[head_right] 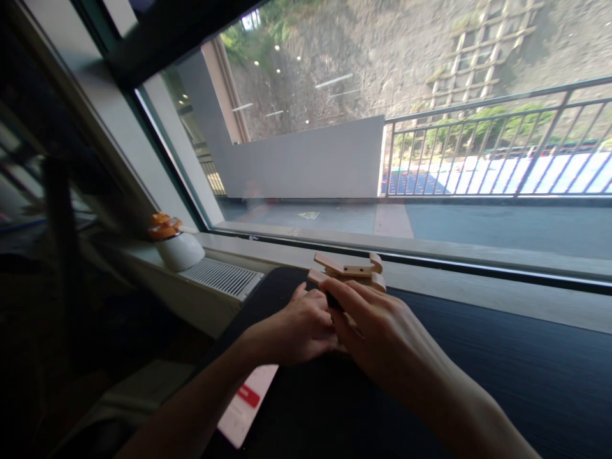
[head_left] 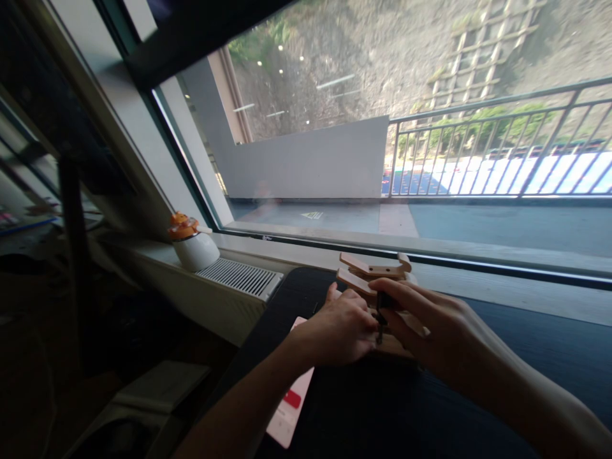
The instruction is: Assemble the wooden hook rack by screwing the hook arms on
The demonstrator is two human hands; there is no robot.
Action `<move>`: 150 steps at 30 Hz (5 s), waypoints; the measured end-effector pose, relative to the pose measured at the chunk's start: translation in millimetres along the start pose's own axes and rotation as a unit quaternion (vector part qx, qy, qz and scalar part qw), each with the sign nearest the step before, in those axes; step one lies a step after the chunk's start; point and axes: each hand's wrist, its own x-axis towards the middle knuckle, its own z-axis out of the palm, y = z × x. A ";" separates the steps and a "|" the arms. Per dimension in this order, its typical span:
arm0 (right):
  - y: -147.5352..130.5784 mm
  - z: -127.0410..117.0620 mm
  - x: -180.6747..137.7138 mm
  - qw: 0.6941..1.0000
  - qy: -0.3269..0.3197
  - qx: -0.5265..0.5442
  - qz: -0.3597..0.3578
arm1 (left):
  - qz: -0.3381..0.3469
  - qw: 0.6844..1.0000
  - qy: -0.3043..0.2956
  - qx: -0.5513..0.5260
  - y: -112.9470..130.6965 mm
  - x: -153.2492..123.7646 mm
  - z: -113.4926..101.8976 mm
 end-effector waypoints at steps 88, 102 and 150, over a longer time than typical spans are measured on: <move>7.7 -5.8 10.8 0.994 0.003 0.091 0.056 | -0.011 0.960 0.120 -0.254 9.0 5.8 -11.5; 9.7 -9.5 10.1 0.995 -0.002 0.086 0.048 | -0.021 0.962 0.116 -0.247 9.8 6.9 -8.6; 12.6 -12.7 8.4 0.988 -0.011 0.121 0.097 | -0.038 0.976 0.110 -0.184 13.8 5.9 -10.1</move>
